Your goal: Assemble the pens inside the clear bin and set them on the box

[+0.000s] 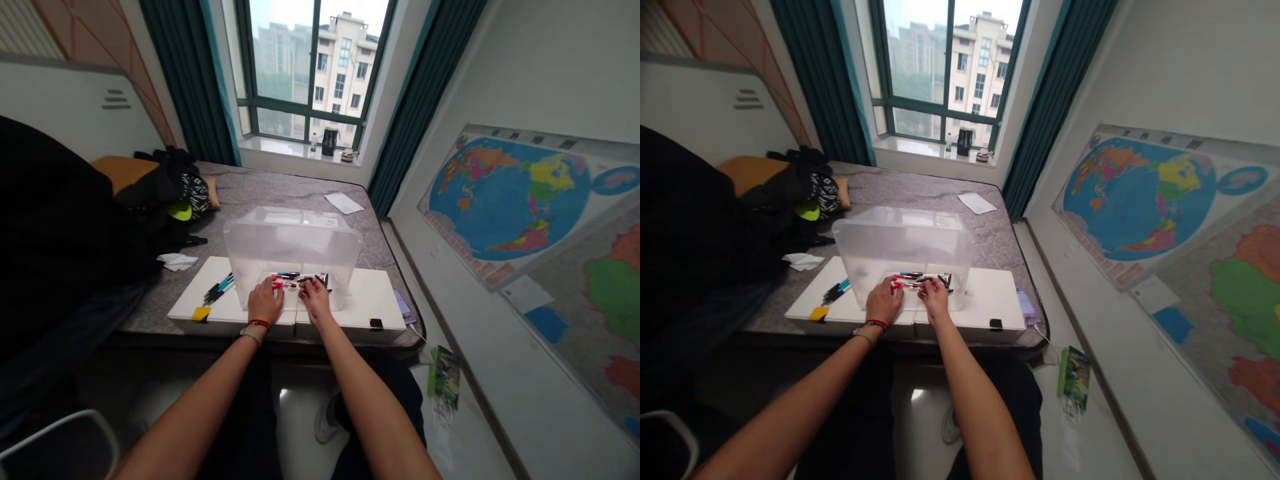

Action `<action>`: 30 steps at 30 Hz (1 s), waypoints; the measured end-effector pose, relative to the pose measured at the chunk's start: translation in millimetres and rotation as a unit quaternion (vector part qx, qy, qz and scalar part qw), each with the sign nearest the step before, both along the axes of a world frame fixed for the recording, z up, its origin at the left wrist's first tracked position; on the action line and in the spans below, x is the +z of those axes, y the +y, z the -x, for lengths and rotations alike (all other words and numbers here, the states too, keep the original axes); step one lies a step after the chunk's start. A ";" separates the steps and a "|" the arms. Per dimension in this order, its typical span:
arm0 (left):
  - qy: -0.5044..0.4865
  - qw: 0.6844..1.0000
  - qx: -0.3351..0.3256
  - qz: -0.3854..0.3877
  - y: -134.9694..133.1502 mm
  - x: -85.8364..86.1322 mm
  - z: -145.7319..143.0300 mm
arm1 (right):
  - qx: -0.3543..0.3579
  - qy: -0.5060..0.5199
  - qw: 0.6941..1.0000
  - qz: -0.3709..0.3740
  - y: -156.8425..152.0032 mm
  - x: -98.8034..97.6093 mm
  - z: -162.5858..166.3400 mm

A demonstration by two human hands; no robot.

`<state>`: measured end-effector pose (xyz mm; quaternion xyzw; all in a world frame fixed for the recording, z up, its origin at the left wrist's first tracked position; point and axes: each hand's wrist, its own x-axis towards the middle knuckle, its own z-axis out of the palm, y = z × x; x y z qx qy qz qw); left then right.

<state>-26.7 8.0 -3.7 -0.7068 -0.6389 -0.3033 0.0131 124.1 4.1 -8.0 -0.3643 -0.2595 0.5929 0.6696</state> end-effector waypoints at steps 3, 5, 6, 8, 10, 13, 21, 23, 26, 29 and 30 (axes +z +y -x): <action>0.017 1.000 0.005 0.004 0.1 1.5 -1.8 | -0.008 0.023 1.000 0.002 0.4 1.2 -0.7; 0.030 0.999 0.001 0.010 -0.1 1.6 -2.2 | -0.020 0.033 0.999 0.007 0.4 2.1 -0.9; 0.036 0.999 -0.001 0.012 -0.2 1.5 -2.2 | -0.026 0.038 0.999 0.009 0.4 2.4 -0.9; 0.044 0.999 -0.006 0.013 -0.6 1.5 -2.0 | -0.033 0.047 0.998 0.013 0.5 2.7 -0.9; 0.050 0.999 -0.011 0.012 -0.9 1.5 -1.8 | -0.031 0.051 0.998 0.013 0.8 2.4 -0.8; 0.055 0.998 -0.015 0.010 -0.9 1.3 -1.7 | -0.024 0.046 0.999 0.010 1.8 0.8 -0.7; 0.052 0.998 -0.034 -0.006 -0.6 -1.0 -1.5 | 0.001 -0.014 1.000 0.001 2.0 -1.8 0.8; 0.033 0.998 -0.057 -0.016 -1.6 -1.2 -1.7 | 0.012 -0.037 0.999 -0.004 1.3 -0.8 1.2; 0.011 0.994 -0.105 -0.031 -2.9 -2.0 -1.4 | 0.031 -0.058 0.998 -0.007 0.2 1.1 1.4; 0.010 0.988 -0.148 -0.038 -2.5 -3.6 0.2 | 0.041 -0.069 0.997 -0.004 -0.4 2.5 1.4; 0.013 0.987 -0.155 -0.040 -2.0 -4.2 0.9 | 0.044 -0.073 0.996 -0.005 -0.6 2.7 1.5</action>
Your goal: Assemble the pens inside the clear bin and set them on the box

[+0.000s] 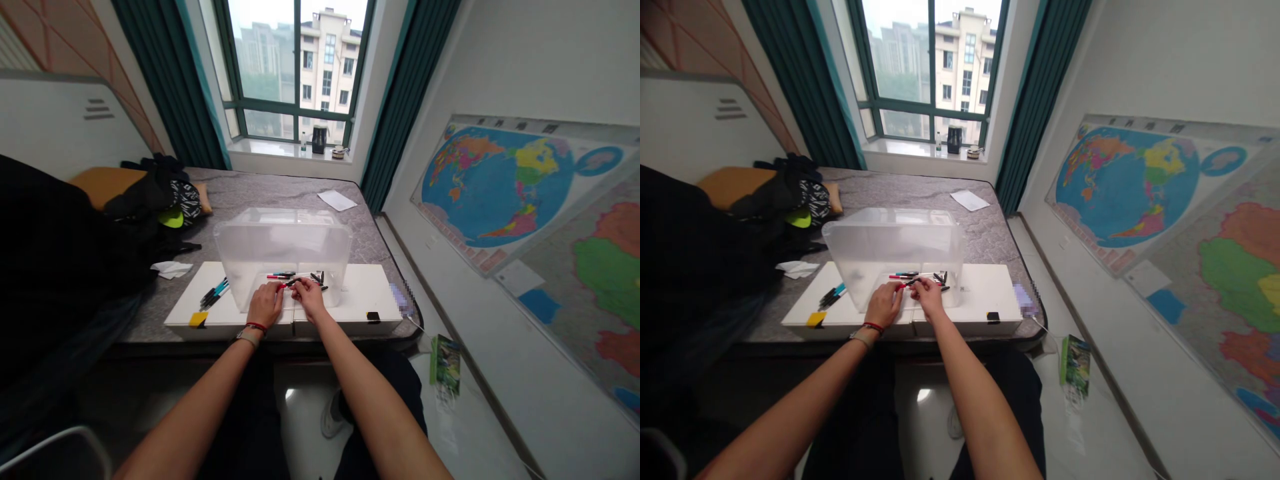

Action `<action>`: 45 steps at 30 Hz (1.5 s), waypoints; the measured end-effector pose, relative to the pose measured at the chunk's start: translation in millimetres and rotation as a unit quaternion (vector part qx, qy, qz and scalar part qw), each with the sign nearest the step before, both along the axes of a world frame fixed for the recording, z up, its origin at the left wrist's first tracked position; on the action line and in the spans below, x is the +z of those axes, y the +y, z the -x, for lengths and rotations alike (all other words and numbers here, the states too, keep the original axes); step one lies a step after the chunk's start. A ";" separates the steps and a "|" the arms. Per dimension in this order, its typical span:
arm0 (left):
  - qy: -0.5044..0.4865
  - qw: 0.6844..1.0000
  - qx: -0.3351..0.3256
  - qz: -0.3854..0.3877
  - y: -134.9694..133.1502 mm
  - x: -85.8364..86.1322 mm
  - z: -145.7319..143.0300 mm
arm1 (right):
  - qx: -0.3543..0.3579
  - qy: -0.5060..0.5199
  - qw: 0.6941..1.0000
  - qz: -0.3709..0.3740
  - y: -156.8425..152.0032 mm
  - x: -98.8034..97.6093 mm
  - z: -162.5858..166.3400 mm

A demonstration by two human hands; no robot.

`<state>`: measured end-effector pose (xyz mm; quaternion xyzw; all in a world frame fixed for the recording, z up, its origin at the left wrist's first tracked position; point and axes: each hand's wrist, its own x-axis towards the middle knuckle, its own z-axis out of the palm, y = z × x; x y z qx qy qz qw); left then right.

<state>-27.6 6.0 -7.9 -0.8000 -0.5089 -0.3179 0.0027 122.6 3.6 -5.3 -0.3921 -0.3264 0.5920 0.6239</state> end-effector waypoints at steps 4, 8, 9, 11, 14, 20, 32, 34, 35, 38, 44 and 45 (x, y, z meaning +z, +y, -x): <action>0.012 1.000 -0.006 -0.007 1.5 -1.4 2.2 | 0.013 -0.024 1.000 -0.010 0.1 -0.2 0.3; 0.013 1.000 -0.007 -0.008 0.8 -2.0 2.7 | 0.021 -0.036 0.999 -0.005 1.6 -0.5 0.7; 0.013 1.000 -0.006 -0.008 0.5 -2.3 2.7 | 0.022 -0.039 0.999 -0.001 2.0 -0.5 0.9; 0.011 1.000 -0.003 -0.008 0.0 -3.1 2.6 | 0.019 -0.047 0.999 0.007 2.8 -0.3 1.7; 0.004 1.000 0.002 -0.008 -0.2 -4.1 2.3 | 0.014 -0.062 0.998 0.011 3.0 0.4 2.8; -0.005 1.000 -0.004 0.019 -0.2 -3.9 1.7 | 0.004 -0.057 0.998 0.010 1.7 2.9 3.2; -0.020 1.000 -0.002 0.004 -0.2 -3.9 2.3 | -0.005 -0.065 0.997 0.046 3.8 4.0 6.2; -0.021 1.000 0.000 0.003 -0.1 -3.8 2.2 | -0.009 -0.051 0.998 0.048 4.0 4.4 6.3; -0.020 1.000 0.000 0.004 0.0 -3.8 2.2 | -0.009 -0.042 0.998 0.048 3.9 4.8 6.1; -0.020 1.000 -0.004 0.009 0.4 -3.5 2.5 | -0.002 -0.023 0.999 0.043 3.1 5.9 4.7; 0.003 1.000 0.001 0.014 -1.2 -0.2 1.7 | 0.013 -0.001 0.999 0.037 0.8 7.0 1.0; 0.011 1.000 0.006 0.016 -1.9 0.7 1.4 | 0.014 0.003 0.999 0.035 0.5 6.9 0.5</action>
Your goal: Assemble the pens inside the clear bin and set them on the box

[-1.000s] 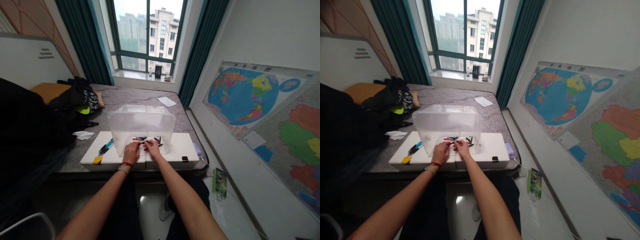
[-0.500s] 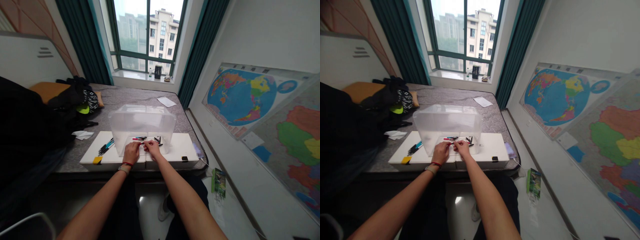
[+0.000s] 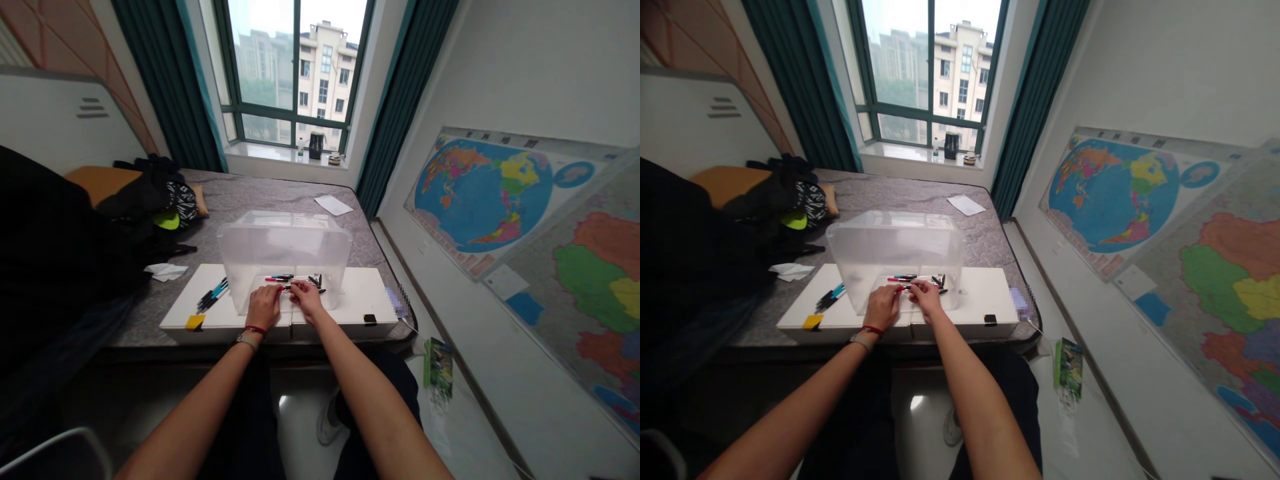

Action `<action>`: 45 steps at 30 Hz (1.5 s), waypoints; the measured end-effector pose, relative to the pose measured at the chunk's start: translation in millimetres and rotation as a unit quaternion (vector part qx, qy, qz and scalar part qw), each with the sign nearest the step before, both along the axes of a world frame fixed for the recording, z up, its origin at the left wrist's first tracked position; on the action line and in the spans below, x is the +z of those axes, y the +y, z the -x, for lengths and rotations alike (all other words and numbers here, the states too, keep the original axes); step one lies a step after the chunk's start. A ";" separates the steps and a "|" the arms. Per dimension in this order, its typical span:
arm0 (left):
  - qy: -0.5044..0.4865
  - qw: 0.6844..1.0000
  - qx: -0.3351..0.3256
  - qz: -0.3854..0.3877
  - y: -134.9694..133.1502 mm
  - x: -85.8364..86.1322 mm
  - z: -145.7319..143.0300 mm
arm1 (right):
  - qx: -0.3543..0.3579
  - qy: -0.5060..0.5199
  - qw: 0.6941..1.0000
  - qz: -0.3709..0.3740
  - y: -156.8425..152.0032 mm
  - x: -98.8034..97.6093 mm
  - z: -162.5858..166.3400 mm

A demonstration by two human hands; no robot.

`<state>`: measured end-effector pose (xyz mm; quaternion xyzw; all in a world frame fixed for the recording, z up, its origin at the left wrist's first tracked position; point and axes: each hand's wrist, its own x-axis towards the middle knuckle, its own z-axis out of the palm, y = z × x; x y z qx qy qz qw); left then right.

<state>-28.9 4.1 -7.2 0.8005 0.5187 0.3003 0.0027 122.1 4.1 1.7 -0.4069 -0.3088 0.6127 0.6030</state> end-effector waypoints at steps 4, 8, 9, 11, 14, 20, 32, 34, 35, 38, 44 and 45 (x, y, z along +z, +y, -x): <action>0.031 0.999 0.020 0.009 -2.6 4.3 -1.4 | 0.004 0.016 1.000 -0.006 -1.1 0.1 -1.8; 0.043 0.998 0.040 0.014 -3.7 8.0 -3.2 | 0.004 0.027 1.000 -0.001 -1.8 1.5 -2.7; 0.041 0.998 0.042 0.015 -3.7 8.5 -3.6 | -0.001 0.032 0.999 0.001 -1.9 1.8 -2.7; 0.037 0.998 0.038 0.017 -3.2 8.8 -4.0 | -0.011 0.039 0.999 0.002 -1.6 2.0 -2.4; 0.048 0.999 0.016 0.012 -2.0 7.5 -3.5 | -0.010 0.038 0.999 0.001 -0.8 1.4 -1.9; 0.060 0.998 0.016 -0.004 -0.1 3.2 -0.5 | -0.035 0.057 0.998 0.011 0.7 0.5 -2.4; 0.033 0.999 0.040 0.001 0.5 -0.7 -1.2 | -0.079 0.140 0.987 0.004 3.5 -4.9 -4.4; 0.028 0.998 0.047 0.001 0.4 -0.7 -1.3 | -0.088 0.149 0.985 0.006 4.3 -5.6 -4.6; 0.025 0.998 0.051 -0.001 0.4 -0.8 -1.2 | -0.093 0.153 0.984 0.008 4.7 -5.8 -4.8; 0.017 0.998 0.062 -0.006 0.3 -0.6 -1.2 | -0.106 0.161 0.981 0.017 5.4 -6.0 -5.4; 0.011 0.998 0.062 -0.010 -0.6 0.6 -1.3 | -0.101 0.173 0.979 0.031 4.2 -4.2 -6.4; 0.011 0.998 0.063 -0.010 -0.8 0.9 -1.3 | -0.099 0.179 0.978 0.033 3.9 -3.9 -7.3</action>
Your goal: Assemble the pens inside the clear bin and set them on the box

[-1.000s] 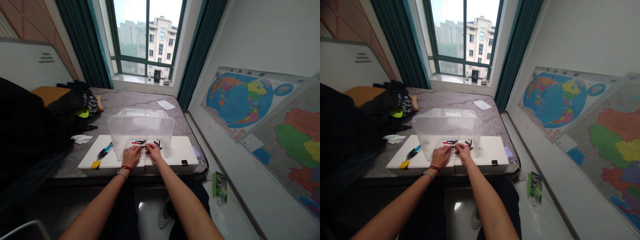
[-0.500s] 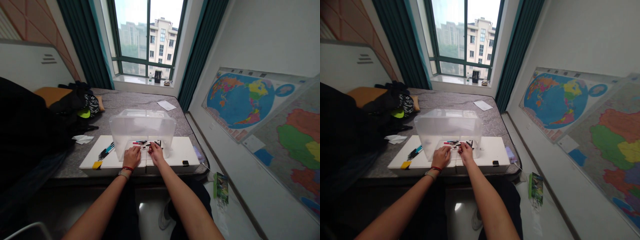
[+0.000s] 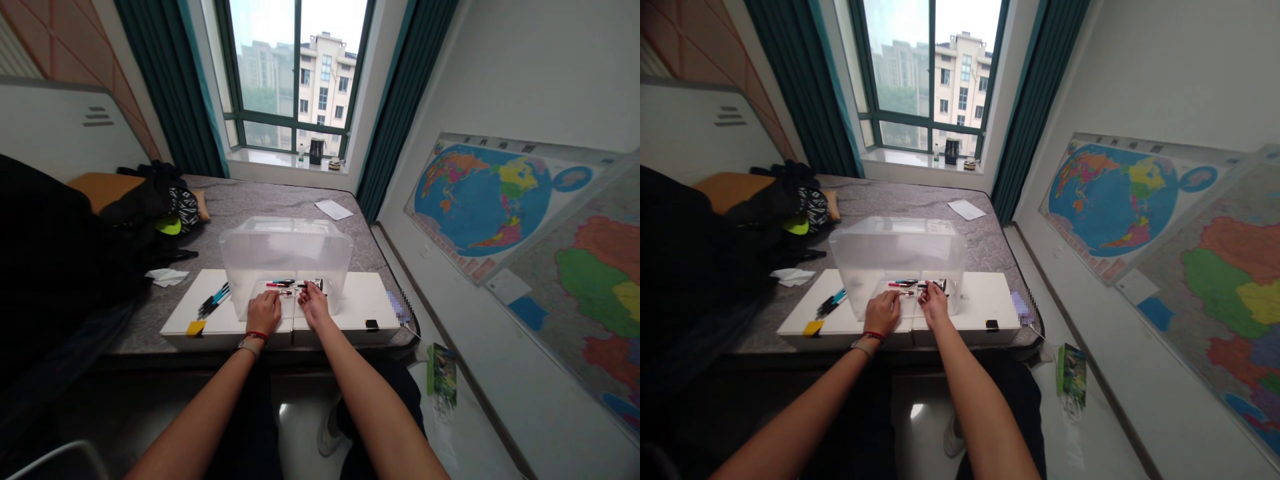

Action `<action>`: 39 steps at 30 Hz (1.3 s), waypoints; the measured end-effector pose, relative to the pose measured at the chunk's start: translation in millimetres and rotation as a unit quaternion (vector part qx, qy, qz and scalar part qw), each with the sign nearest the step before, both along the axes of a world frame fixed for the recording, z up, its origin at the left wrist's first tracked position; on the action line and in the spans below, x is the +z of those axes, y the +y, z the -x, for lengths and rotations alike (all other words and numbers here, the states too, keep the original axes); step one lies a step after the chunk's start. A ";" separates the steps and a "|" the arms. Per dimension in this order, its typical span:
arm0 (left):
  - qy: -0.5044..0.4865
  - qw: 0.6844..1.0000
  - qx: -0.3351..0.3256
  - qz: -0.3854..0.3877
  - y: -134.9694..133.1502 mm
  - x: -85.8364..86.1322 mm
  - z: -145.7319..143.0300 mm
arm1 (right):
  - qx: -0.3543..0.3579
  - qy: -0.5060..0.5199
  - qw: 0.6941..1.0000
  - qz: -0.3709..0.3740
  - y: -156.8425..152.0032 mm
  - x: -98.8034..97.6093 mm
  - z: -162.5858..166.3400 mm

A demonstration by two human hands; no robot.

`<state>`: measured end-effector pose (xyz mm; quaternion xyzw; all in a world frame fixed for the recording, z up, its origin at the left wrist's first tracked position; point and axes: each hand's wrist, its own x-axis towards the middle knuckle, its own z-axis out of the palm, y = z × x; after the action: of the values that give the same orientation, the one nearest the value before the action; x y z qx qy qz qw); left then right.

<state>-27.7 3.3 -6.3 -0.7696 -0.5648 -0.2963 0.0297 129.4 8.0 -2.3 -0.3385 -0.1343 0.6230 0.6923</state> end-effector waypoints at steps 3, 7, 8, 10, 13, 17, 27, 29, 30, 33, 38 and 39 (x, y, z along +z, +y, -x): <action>-0.001 1.000 0.004 0.003 -0.3 1.1 0.0 | 0.029 0.029 0.999 0.003 -0.3 1.3 -6.4; -0.005 1.000 0.002 0.008 -0.9 3.3 -0.3 | 0.144 0.108 0.984 0.003 2.5 6.9 -22.2; -0.007 1.000 0.001 0.009 -1.1 3.8 -0.4 | 0.170 0.127 0.977 -0.001 3.9 9.2 -25.9; -0.009 1.000 0.000 0.011 -1.4 4.8 -0.5 | 0.194 0.158 0.968 -0.015 7.4 13.9 -30.5; -0.006 1.000 0.001 0.017 -1.6 5.5 -0.5 | 0.194 0.179 0.964 -0.033 12.0 19.2 -29.5; -0.004 1.000 0.001 0.020 -1.5 5.1 -0.2 | 0.196 0.195 0.960 -0.046 12.1 19.9 -21.4; -0.029 1.000 -0.004 0.007 1.2 -1.0 0.7 | 0.102 -0.101 0.989 -0.019 20.4 15.5 -18.2; -0.037 0.999 -0.001 0.000 1.9 -1.8 1.1 | 0.076 -0.302 0.950 -0.019 24.9 15.0 -21.1; -0.041 0.999 0.001 -0.002 2.3 -2.0 1.2 | 0.076 -0.406 0.910 -0.026 26.6 15.2 -22.9; -0.050 0.999 0.008 -0.005 2.9 -2.5 1.4 | 0.091 -0.643 0.756 -0.086 29.4 18.1 -28.3; -0.059 0.998 0.011 -0.009 3.2 -3.0 1.6 | 0.098 -0.726 0.670 -0.118 29.9 24.3 -31.2; -0.061 0.998 0.012 -0.009 3.1 -2.8 1.6 | 0.089 -0.710 0.690 -0.105 30.2 24.4 -31.1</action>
<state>-29.2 6.4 -9.1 -0.7427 -0.5724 -0.3475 0.0058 160.5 38.2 22.2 -0.5913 -0.6801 0.2371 0.3626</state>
